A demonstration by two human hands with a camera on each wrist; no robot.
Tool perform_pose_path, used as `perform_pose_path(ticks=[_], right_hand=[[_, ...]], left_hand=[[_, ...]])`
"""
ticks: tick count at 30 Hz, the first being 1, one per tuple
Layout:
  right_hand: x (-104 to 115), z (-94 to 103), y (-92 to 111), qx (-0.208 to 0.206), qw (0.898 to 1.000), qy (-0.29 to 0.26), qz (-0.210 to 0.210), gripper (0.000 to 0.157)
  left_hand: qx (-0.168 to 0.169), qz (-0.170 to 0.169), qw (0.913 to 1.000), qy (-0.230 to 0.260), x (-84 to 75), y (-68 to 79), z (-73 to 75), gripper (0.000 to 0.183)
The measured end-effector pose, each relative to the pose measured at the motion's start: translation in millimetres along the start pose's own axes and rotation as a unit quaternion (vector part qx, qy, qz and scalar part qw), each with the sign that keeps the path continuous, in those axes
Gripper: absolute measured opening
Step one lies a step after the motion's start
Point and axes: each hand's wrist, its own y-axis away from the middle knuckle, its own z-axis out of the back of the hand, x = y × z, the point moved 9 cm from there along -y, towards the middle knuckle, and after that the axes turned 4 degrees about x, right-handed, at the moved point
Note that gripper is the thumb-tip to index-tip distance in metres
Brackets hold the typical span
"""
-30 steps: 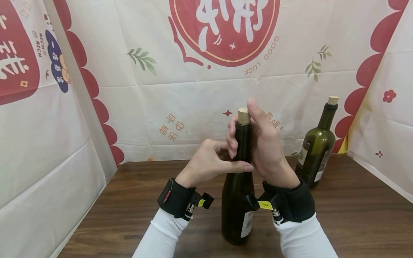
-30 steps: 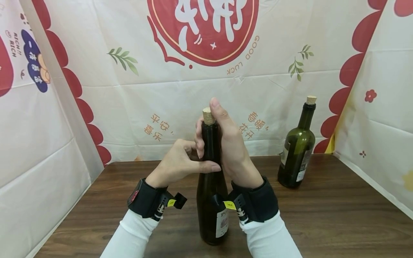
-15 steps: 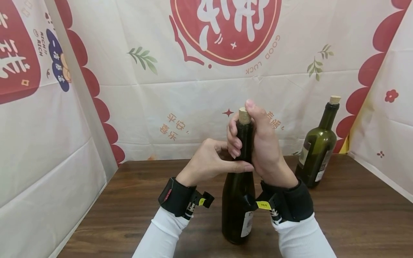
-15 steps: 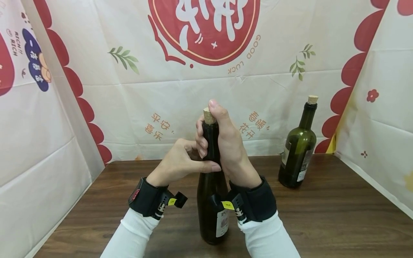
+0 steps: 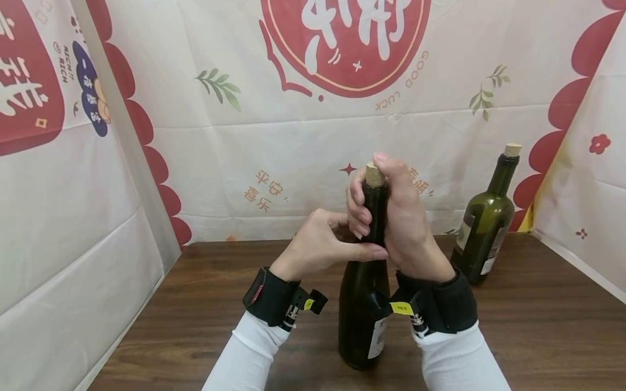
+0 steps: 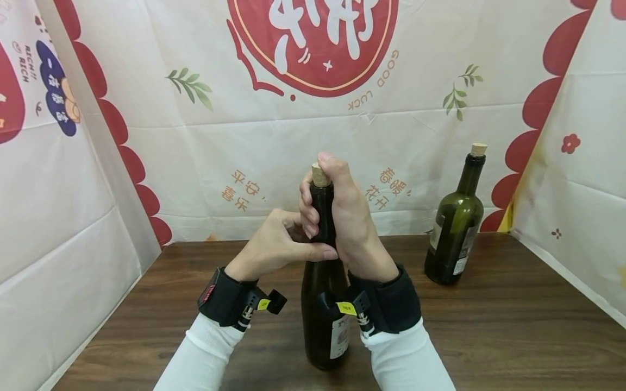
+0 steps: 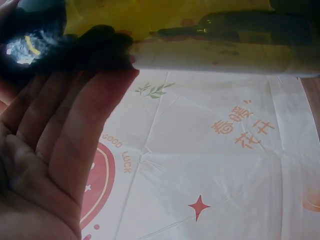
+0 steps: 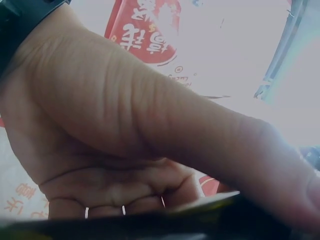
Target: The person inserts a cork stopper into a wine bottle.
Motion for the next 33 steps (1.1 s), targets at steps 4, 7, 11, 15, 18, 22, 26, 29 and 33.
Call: perform_pose_path(ticks=[4,7,11,15,18,22,26,29,33], right_hand=[[2.7,1.7,0.3,0.002,1.000,0.002,0.001,0.054],[4.6,2.4,1.1,0.002,1.000,0.007,0.000,0.054],[6.8,2.4,2.0,0.005,1.000,0.011,0.001,0.054],[7.8,2.9,2.8,0.001,1.000,0.013,-0.003,0.054],[8.2,3.9,4.2,-0.006,1.000,0.019,-0.005,0.055],[7.6,6.1,7.5,-0.014,0.999,0.041,-0.012,0.059],[5.5,9.7,11.8,-0.008,0.996,0.081,-0.034,0.064],[5.8,13.0,17.7,0.005,0.989,0.136,-0.060,0.064],[9.3,17.8,27.6,0.030,0.973,0.208,-0.091,0.056]], left_hand=[[0.000,0.003,1.0000,-0.004,0.0,-2.3,-1.5,0.012],[-0.001,0.005,1.0000,-0.005,0.8,-3.5,-3.0,0.013],[0.001,0.005,1.0000,0.005,1.2,-4.6,-5.2,0.013],[0.002,0.004,0.9999,0.012,-0.1,-4.9,-6.5,0.013],[0.003,0.004,0.9999,0.014,-0.4,-4.9,-7.0,0.013],[0.009,0.000,0.9998,0.015,-0.2,-4.3,-6.8,0.013],[0.016,0.002,0.9997,0.016,0.5,-1.4,-3.6,0.009],[0.025,0.008,0.9995,0.020,1.5,0.6,-2.5,0.008],[0.036,0.010,0.9990,0.024,2.9,0.6,-4.0,0.018]])
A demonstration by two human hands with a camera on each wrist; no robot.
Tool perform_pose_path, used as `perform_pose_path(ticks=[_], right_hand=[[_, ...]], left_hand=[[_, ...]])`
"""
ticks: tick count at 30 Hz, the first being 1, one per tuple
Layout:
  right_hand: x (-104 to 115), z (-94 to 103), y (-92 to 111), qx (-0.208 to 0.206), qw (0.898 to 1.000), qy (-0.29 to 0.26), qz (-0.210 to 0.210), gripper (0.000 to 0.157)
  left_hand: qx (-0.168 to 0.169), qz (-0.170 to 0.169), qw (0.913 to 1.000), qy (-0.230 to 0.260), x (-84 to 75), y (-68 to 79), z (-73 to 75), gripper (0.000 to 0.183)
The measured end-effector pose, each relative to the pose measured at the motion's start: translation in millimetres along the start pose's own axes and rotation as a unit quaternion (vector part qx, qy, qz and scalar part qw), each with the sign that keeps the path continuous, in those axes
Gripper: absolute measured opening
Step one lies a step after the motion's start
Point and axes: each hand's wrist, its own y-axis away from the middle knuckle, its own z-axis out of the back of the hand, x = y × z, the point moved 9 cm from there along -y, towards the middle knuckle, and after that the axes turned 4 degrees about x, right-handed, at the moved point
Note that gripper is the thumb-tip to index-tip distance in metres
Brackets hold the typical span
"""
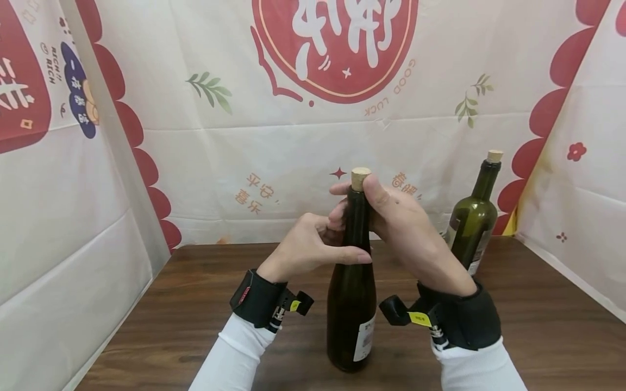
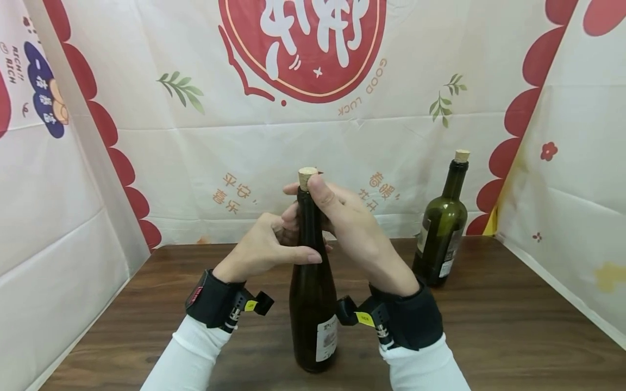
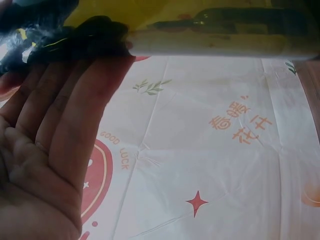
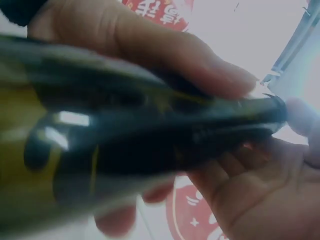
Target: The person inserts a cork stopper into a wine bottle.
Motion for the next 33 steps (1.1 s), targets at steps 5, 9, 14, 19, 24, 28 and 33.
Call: perform_pose_path(ticks=[5,9,14,19,24,28,33], right_hand=[[-1.2,4.8,10.6,0.036,0.997,0.061,-0.017,0.044],[-1.2,2.0,13.7,0.078,0.993,0.089,-0.003,0.052],[1.0,-3.8,13.4,0.111,0.989,0.096,0.030,0.057],[6.7,-1.9,16.0,0.084,0.986,0.143,0.026,0.053],[12.1,4.0,18.2,0.023,0.979,0.204,0.000,0.046],[14.3,8.2,17.9,-0.010,0.971,0.238,-0.006,0.037],[14.4,14.4,18.6,-0.041,0.964,0.263,-0.017,0.038]], left_hand=[[0.008,0.000,1.0000,0.002,2.6,0.0,-1.5,0.024],[0.015,0.003,0.9999,0.009,5.1,0.3,-2.3,0.026],[0.017,0.013,0.9997,0.011,6.9,1.6,-2.2,0.029],[0.014,0.017,0.9998,0.000,5.2,3.3,-1.4,0.033],[-0.006,0.012,0.9992,-0.038,2.1,3.6,1.5,0.031],[-0.022,0.002,0.9969,-0.075,-0.7,2.3,3.3,0.027],[-0.042,0.006,0.9939,-0.102,-0.6,1.6,6.7,0.022]])
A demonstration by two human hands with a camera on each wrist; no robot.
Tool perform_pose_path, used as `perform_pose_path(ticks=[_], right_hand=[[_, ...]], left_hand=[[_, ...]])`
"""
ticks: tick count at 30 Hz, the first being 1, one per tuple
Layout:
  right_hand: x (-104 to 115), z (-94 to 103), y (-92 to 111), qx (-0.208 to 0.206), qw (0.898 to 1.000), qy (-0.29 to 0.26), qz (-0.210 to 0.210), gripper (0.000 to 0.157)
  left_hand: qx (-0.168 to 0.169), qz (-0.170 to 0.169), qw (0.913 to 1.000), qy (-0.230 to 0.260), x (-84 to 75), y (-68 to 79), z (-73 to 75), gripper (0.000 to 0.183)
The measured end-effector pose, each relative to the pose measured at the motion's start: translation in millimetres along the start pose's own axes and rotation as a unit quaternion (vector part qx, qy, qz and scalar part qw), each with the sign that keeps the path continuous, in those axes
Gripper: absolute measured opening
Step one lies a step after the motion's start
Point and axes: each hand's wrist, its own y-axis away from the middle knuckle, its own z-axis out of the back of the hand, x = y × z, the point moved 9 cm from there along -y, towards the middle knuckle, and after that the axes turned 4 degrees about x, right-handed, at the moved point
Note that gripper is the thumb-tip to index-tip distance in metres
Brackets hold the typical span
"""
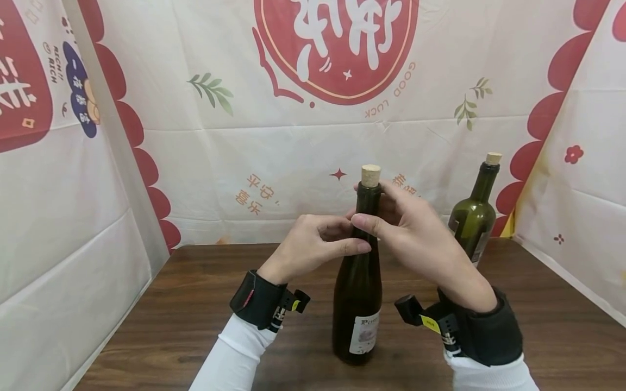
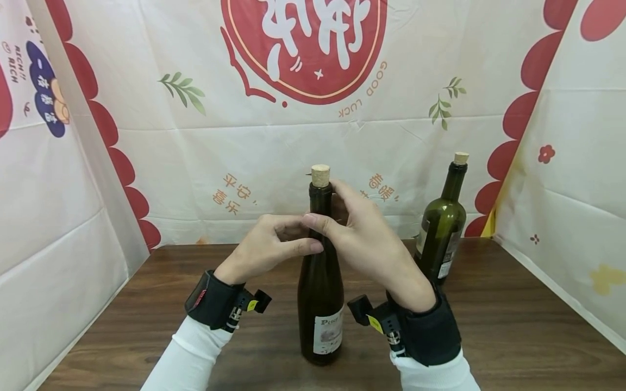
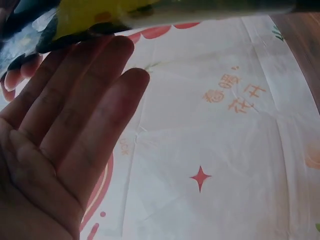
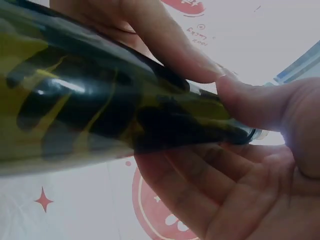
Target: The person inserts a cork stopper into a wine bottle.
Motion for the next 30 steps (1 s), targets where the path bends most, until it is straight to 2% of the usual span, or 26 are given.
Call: perform_pose_path(ticks=[6,10,15,23,28,30], right_hand=[[-10.2,10.6,-0.5,-0.030,0.999,0.025,-0.024,0.041],[-19.0,21.4,0.1,-0.056,0.997,0.041,-0.033,0.042],[-28.7,38.9,3.2,-0.101,0.991,0.070,-0.053,0.045],[-49.9,69.5,13.2,-0.156,0.978,0.091,-0.101,0.046],[-66.3,85.2,18.4,-0.184,0.971,0.092,-0.121,0.048],[-72.0,91.3,20.5,-0.199,0.966,0.101,-0.127,0.048]], left_hand=[[-0.058,0.019,0.9958,-0.068,3.9,1.6,13.5,0.022],[-0.100,0.037,0.9869,-0.121,7.6,4.2,24.8,0.027],[-0.137,0.068,0.9725,-0.176,17.8,8.0,36.4,0.035],[-0.154,0.146,0.9552,-0.207,37.5,12.6,45.9,0.056],[-0.156,0.178,0.9473,-0.216,48.8,15.7,49.7,0.064],[-0.159,0.194,0.9415,-0.225,52.7,17.6,50.8,0.067]])
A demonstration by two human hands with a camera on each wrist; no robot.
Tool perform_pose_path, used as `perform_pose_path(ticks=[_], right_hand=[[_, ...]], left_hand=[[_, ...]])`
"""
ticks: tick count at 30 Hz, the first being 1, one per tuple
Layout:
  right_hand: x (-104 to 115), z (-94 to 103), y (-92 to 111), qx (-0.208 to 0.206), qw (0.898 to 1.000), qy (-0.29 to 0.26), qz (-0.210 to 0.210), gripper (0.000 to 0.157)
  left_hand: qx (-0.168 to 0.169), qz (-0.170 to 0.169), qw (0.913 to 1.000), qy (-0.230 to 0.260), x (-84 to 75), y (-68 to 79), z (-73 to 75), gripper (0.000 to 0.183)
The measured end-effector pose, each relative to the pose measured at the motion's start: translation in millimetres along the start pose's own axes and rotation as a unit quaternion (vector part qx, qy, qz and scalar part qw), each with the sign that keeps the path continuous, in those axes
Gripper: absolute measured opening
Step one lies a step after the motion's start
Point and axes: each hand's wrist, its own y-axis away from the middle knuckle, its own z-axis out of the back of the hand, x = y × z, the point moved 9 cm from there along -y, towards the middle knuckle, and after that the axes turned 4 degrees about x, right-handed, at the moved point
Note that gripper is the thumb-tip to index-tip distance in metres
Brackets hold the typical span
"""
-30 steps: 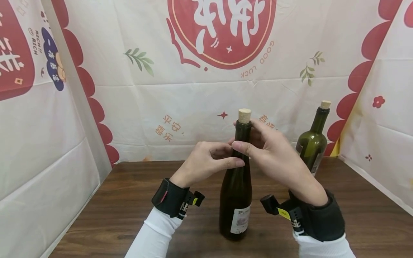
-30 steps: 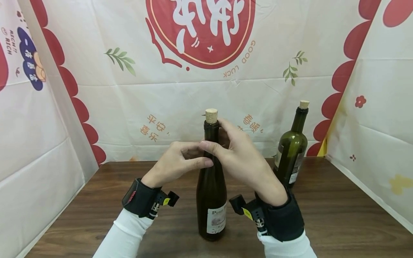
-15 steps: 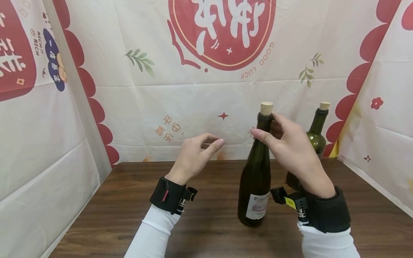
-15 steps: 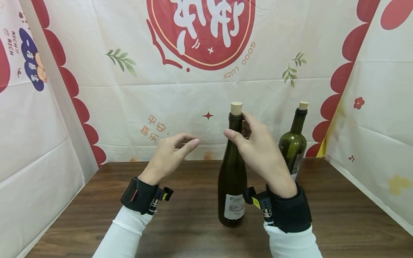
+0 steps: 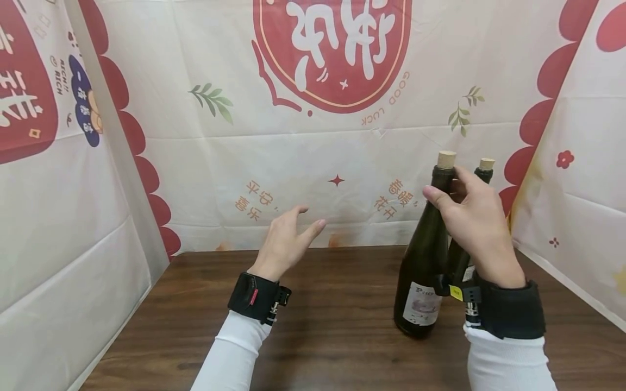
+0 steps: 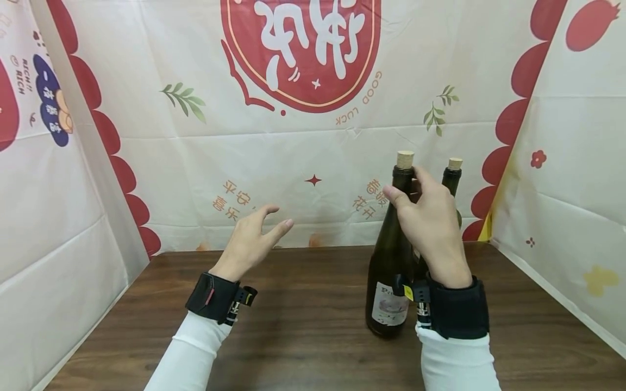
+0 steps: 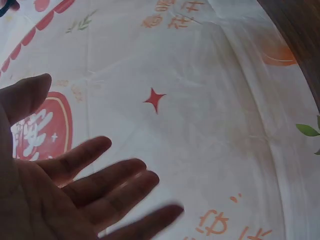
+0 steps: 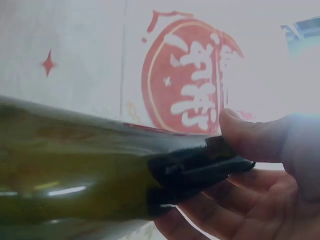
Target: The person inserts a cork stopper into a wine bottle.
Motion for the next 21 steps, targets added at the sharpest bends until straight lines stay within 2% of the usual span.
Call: perform_pose_path(ticks=[6,15,21], right_hand=[[-17.0,15.9,-4.1,-0.054,0.998,0.027,-0.011,0.049],[-46.9,35.4,-5.8,-0.109,0.991,0.021,-0.076,0.051],[-61.3,47.6,-6.4,-0.154,0.983,0.021,-0.094,0.049]], left_hand=[[-0.015,0.049,0.9978,-0.043,17.6,-0.6,-1.5,0.077],[0.001,0.059,0.9958,-0.071,32.6,-4.7,-12.9,0.080],[0.016,0.072,0.9938,-0.083,37.7,-4.2,-17.1,0.080]])
